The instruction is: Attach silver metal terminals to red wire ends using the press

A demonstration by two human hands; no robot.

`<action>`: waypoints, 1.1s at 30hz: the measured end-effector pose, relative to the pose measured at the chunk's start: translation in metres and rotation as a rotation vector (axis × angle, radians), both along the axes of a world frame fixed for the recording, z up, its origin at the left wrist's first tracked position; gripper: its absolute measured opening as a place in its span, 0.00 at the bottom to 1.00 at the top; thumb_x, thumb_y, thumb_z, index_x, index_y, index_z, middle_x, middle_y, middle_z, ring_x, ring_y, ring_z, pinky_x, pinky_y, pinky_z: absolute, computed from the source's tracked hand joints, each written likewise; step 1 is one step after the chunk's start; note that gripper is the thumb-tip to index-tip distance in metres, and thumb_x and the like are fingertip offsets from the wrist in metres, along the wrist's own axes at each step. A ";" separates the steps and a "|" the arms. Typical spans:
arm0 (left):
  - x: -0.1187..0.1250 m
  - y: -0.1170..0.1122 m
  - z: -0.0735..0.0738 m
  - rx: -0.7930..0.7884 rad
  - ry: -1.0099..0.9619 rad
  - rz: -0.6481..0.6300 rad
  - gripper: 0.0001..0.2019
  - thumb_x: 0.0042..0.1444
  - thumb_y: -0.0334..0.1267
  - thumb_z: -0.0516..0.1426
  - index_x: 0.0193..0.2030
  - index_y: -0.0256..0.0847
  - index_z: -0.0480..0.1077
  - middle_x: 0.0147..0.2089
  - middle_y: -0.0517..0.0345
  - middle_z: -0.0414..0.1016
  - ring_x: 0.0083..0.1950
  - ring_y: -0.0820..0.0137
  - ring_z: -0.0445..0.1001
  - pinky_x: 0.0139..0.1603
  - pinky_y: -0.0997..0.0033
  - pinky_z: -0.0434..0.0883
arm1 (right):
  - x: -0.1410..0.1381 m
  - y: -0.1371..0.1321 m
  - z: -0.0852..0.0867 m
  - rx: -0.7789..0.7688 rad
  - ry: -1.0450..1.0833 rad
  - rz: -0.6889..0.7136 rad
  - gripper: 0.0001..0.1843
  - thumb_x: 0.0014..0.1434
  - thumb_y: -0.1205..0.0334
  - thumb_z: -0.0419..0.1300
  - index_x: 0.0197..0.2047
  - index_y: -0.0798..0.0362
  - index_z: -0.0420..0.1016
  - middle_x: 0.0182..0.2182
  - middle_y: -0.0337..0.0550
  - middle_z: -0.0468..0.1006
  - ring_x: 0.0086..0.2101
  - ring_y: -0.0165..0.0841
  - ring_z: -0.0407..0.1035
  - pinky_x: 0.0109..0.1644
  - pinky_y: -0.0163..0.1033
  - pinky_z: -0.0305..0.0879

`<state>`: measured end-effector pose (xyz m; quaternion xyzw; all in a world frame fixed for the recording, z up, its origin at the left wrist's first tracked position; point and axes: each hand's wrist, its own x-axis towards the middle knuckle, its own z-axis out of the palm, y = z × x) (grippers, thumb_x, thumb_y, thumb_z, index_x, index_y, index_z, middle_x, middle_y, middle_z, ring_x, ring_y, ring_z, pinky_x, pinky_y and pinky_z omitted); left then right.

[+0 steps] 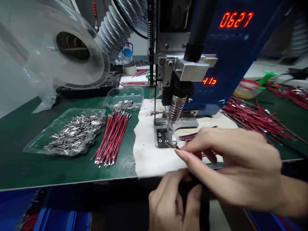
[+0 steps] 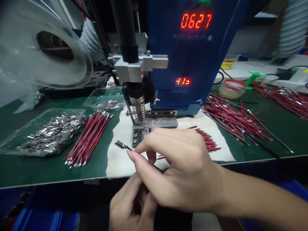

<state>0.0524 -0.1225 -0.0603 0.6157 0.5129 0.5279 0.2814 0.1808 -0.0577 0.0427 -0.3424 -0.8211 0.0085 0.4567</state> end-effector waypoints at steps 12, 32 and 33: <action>-0.041 0.016 0.005 0.294 0.116 -0.014 0.09 0.57 0.23 0.60 0.29 0.38 0.73 0.21 0.63 0.75 0.17 0.78 0.70 0.24 0.84 0.71 | -0.061 -0.014 -0.043 0.198 0.106 -0.396 0.09 0.62 0.72 0.67 0.30 0.54 0.78 0.19 0.34 0.75 0.20 0.25 0.65 0.29 0.35 0.64; -0.151 0.053 0.073 0.353 1.128 0.221 0.10 0.64 0.41 0.55 0.32 0.44 0.73 0.20 0.60 0.71 0.21 0.65 0.70 0.23 0.67 0.51 | 0.035 -0.006 -0.058 0.106 -0.025 -0.296 0.15 0.59 0.70 0.72 0.48 0.50 0.79 0.36 0.43 0.84 0.34 0.38 0.77 0.39 0.44 0.72; -0.156 0.059 0.080 0.294 1.211 0.277 0.11 0.64 0.42 0.55 0.31 0.45 0.72 0.20 0.59 0.71 0.22 0.63 0.70 0.24 0.69 0.49 | 0.041 -0.005 -0.059 0.100 -0.067 -0.318 0.14 0.60 0.69 0.71 0.48 0.49 0.78 0.37 0.44 0.84 0.35 0.40 0.77 0.42 0.46 0.72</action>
